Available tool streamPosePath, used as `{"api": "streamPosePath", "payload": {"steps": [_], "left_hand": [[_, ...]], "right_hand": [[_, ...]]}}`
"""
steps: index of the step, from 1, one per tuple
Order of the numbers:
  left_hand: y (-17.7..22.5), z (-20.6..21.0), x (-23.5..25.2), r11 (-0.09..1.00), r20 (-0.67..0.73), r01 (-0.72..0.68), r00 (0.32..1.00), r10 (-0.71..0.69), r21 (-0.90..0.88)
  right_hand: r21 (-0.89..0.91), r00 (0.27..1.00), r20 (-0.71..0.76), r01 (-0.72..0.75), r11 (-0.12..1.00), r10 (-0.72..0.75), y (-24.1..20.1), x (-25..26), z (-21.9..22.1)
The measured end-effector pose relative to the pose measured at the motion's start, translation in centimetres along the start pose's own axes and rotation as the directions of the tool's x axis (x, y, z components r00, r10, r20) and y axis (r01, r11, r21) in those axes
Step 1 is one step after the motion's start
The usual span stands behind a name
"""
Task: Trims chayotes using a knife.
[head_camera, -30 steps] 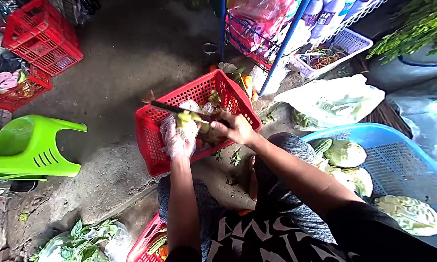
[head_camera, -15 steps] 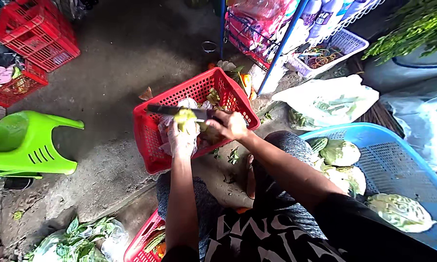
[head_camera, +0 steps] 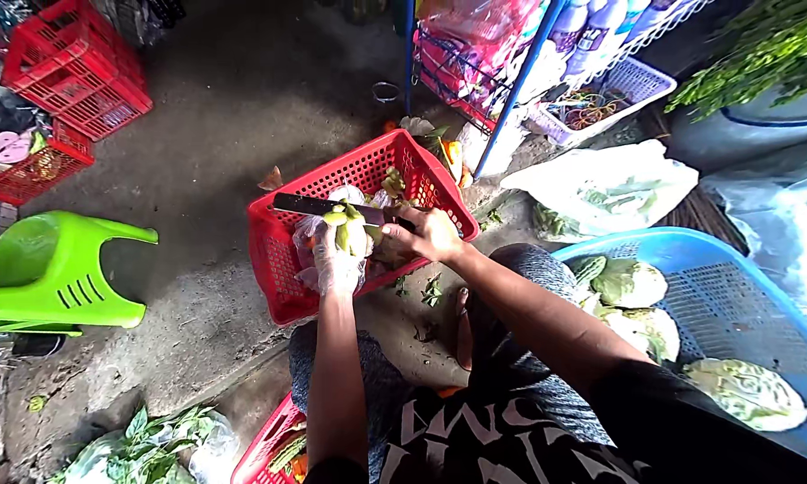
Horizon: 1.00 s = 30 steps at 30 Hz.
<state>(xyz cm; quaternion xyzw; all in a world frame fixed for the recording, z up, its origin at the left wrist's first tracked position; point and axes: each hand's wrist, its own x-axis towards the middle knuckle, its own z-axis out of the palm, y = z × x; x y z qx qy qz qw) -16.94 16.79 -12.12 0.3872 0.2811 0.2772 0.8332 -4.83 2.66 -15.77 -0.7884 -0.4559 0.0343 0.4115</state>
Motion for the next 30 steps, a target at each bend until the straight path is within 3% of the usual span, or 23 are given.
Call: {"api": "streamPosePath", "payload": {"steps": [2,5,7,10,12,14,16,19,21,23,25,27,30], "left_hand": [[-0.2,0.1,0.0,1.0,0.025,0.004,1.0,-0.004,0.011],[-0.4,0.2,-0.2,0.998,-0.099,0.005,0.995,0.002,0.066],[-0.3,-0.1,-0.1,0.998,-0.085,0.013,0.996,-0.007,0.067],[-0.1,-0.3,0.2,0.998,-0.005,0.019,1.0,-0.019,0.055],[-0.2,-0.4,0.2,0.999,0.027,0.028,0.999,-0.028,0.019],[0.3,-0.6,0.3,0.998,0.046,0.041,0.998,-0.038,-0.046],[0.8,-0.8,0.5,0.991,0.056,0.059,0.997,-0.053,-0.119],[0.9,-1.0,0.8,0.979,0.101,0.07,0.994,-0.051,-0.193],[1.1,-0.6,1.0,0.988,0.096,0.049,0.995,-0.035,-0.15],[1.0,0.1,0.6,0.994,-0.003,0.024,1.0,-0.024,-0.106],[0.2,0.2,0.5,0.992,-0.154,0.0,0.988,-0.021,-0.13],[-1.3,-2.1,1.0,0.968,-0.058,-0.039,0.998,0.026,-0.246],[-1.1,-1.9,1.1,0.987,0.103,-0.077,0.99,0.093,-0.144]], "right_hand": [[0.005,0.999,0.004,0.032,0.999,-0.032,-0.1,-0.1,-0.5],[0.005,0.988,-0.005,0.153,0.988,-0.153,-1.1,-0.5,-0.6],[0.001,0.993,-0.001,0.116,0.993,-0.116,-0.5,-0.4,-0.2],[-0.036,0.979,0.07,-0.189,0.981,0.191,0.9,0.8,0.2],[-0.03,0.867,0.168,-0.471,0.882,0.469,1.1,2.1,-0.2],[0.048,0.777,0.233,-0.609,0.791,0.584,1.8,2.7,-0.6],[0.175,0.78,0.233,-0.622,0.764,0.581,1.9,2.3,-0.7],[0.302,0.868,0.168,-0.497,0.814,0.467,0.0,0.8,-1.5],[0.31,0.951,0.092,-0.309,0.899,0.295,-1.4,-0.1,-2.0],[0.25,0.998,0.013,-0.066,0.966,0.065,-2.5,-0.9,-1.8],[0.118,0.975,-0.109,0.208,0.971,-0.195,-3.1,-1.3,-0.9],[-0.049,0.911,-0.149,0.381,0.923,-0.384,-3.4,-1.3,-0.2],[-0.176,0.866,-0.136,0.458,0.872,-0.482,-3.3,-1.2,1.0]]}}
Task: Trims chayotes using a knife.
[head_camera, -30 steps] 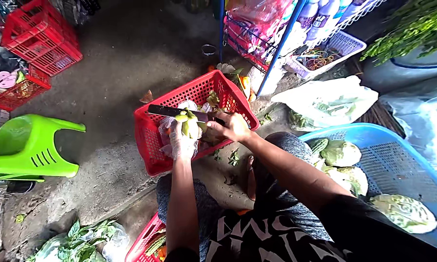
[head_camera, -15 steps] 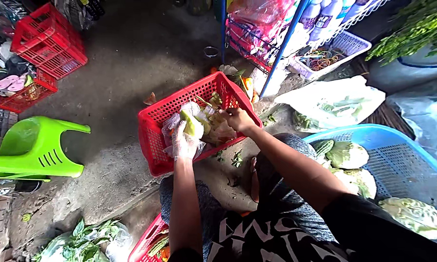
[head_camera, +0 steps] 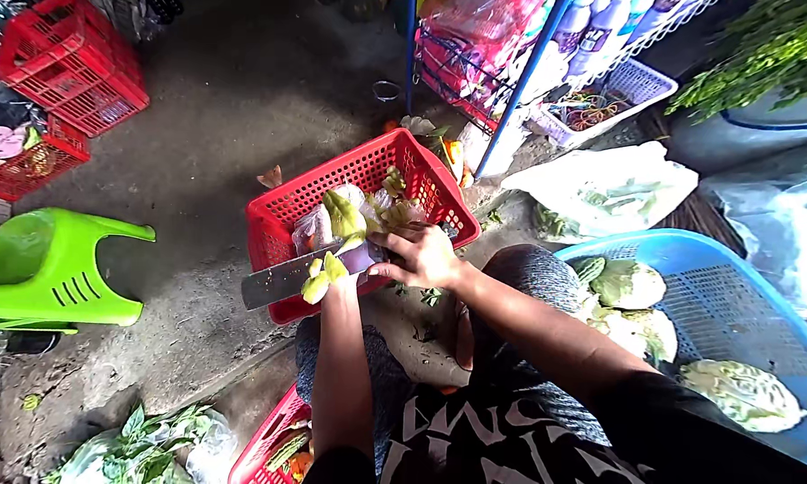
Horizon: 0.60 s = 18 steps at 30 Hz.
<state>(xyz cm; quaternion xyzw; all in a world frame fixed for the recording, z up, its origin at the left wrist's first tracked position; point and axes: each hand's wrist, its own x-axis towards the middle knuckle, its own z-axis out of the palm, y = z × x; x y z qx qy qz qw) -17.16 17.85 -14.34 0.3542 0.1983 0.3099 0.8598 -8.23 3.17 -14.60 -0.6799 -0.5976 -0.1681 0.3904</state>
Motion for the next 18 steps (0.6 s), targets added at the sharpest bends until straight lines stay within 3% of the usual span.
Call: {"api": "streamPosePath", "payload": {"steps": [4,7,10,12,14,15,17,18], "left_hand": [[0.2,0.9,0.3,0.999,-0.021,-0.045,0.999,0.045,0.024],[-0.6,-0.5,0.9,0.978,-0.062,-0.116,0.99,0.129,0.176],[-1.7,-2.6,2.0,0.952,0.026,-0.175,0.984,0.174,0.253],[-1.0,-0.4,0.8,0.975,-0.071,-0.078,0.993,0.094,0.21],[0.1,2.1,-0.3,1.0,-0.184,0.014,0.983,-0.015,-0.005],[0.4,2.5,-0.4,0.997,-0.238,0.027,0.97,-0.043,-0.071],[1.1,2.3,-0.4,0.998,-0.228,0.024,0.973,-0.036,-0.057],[1.2,2.2,-0.3,1.0,-0.224,0.017,0.974,-0.02,-0.015]], "right_hand": [[-0.084,1.0,-0.019,0.01,0.996,-0.012,0.3,-0.4,0.8],[-0.114,0.999,-0.026,0.02,0.993,-0.023,0.5,-0.7,1.2],[-0.094,0.999,-0.026,0.037,0.995,-0.04,1.3,-1.3,1.9],[-0.09,0.999,-0.038,0.033,0.995,-0.037,1.9,-1.8,2.4],[-0.083,0.996,-0.034,-0.086,0.993,0.084,2.8,-2.5,2.4],[-0.08,0.977,-0.007,-0.214,0.973,0.215,3.4,-2.8,2.0],[-0.054,0.855,0.094,-0.507,0.86,0.51,4.4,-2.6,0.4],[-0.052,0.813,0.114,-0.57,0.82,0.572,4.7,-2.4,-0.3]]}}
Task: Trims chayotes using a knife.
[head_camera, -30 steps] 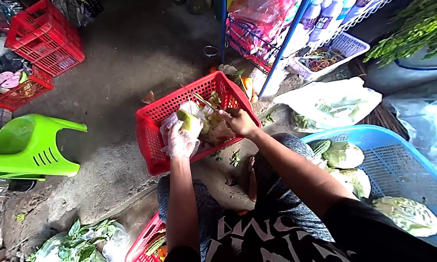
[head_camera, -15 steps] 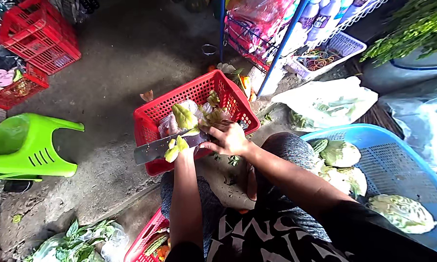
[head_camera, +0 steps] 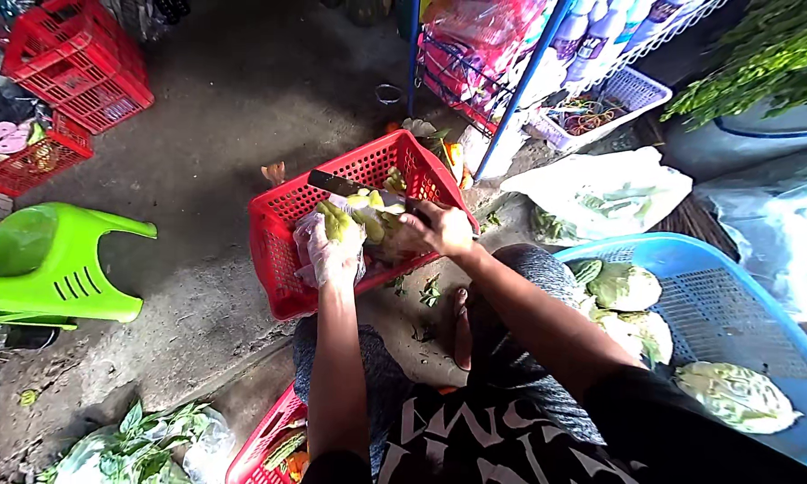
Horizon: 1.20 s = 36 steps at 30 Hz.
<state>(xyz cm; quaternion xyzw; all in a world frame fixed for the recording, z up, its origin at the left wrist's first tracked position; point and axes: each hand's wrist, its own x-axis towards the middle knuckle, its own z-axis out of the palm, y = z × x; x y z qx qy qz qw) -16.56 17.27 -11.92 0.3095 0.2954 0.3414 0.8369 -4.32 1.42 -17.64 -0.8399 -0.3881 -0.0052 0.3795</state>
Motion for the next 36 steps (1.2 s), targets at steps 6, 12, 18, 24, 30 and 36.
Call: {"api": "streamPosePath", "payload": {"steps": [6,12,18,24,30,36], "left_hand": [[-1.1,0.1,-0.7,0.997,0.015,0.073,0.997,-0.073,-0.021],[-0.6,-0.5,-0.2,0.967,0.04,0.092,0.996,-0.085,-0.238],[0.9,-0.4,-0.6,0.982,0.058,0.138,0.987,-0.146,0.13],[-1.0,-0.6,-0.3,0.992,-0.016,0.12,0.993,-0.12,0.026],[-0.6,-0.5,-0.5,0.99,-0.037,0.137,0.99,-0.136,0.035],[-1.0,-0.7,-0.2,0.97,0.056,0.228,0.971,-0.233,0.082]], "right_hand": [[0.046,0.924,0.015,0.38,0.924,-0.381,-4.2,-0.9,-1.0],[0.073,0.931,-0.016,0.366,0.928,-0.366,-1.8,0.0,0.9],[-0.026,0.978,0.184,-0.097,0.995,0.1,1.0,2.4,-1.7],[0.119,0.962,0.164,0.201,0.972,-0.219,-4.7,0.0,-2.7],[0.103,0.962,0.114,0.237,0.966,-0.249,-2.5,0.9,-0.4],[0.03,0.978,0.21,-0.018,0.999,0.012,0.7,2.0,-0.9]]}}
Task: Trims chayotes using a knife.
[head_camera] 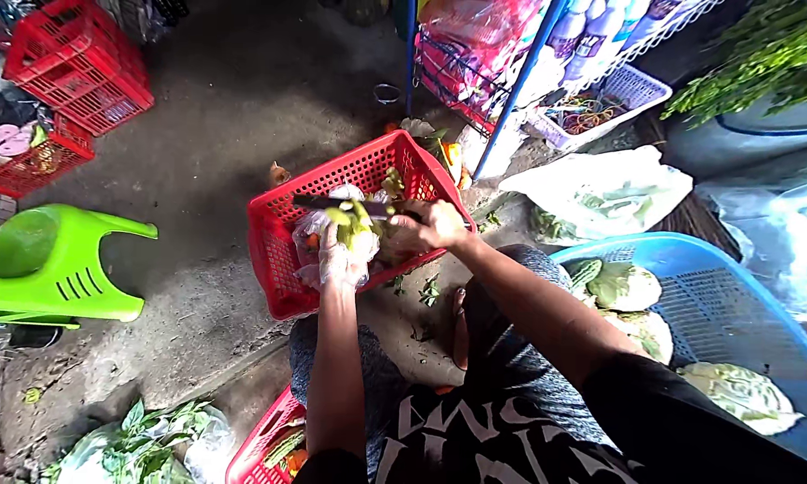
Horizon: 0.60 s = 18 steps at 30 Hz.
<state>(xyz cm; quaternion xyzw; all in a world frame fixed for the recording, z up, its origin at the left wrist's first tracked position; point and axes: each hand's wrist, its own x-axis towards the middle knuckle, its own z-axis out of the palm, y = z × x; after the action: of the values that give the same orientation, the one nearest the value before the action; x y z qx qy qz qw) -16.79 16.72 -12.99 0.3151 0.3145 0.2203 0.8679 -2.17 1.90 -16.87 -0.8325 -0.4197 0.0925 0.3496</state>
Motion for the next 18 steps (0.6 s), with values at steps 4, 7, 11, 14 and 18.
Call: {"api": "streamPosePath", "payload": {"steps": [4,7,11,14,18], "left_hand": [[0.8,-0.2,-0.1,0.999,0.043,-0.051,0.998,0.051,-0.002],[0.7,-0.5,0.7,0.992,0.074,-0.076,0.994,0.084,-0.097],[1.0,-0.9,1.1,0.964,0.151,-0.179,0.966,0.211,-0.197],[1.5,-0.6,0.7,0.934,0.226,-0.179,0.94,0.256,-0.31],[1.1,-1.1,0.6,0.913,0.249,-0.16,0.931,0.266,-0.376]], "right_hand": [[-0.057,0.94,0.089,-0.326,0.944,0.33,1.7,1.6,-1.9],[0.064,0.94,0.084,-0.337,0.939,0.332,0.2,0.7,-2.0],[0.278,0.989,0.002,-0.145,0.95,0.15,-2.7,-1.4,-1.1],[0.316,0.995,-0.083,0.084,0.945,-0.061,-4.0,-2.9,-0.7],[0.146,0.894,-0.275,0.403,0.904,-0.354,-4.7,-3.8,0.6]]}}
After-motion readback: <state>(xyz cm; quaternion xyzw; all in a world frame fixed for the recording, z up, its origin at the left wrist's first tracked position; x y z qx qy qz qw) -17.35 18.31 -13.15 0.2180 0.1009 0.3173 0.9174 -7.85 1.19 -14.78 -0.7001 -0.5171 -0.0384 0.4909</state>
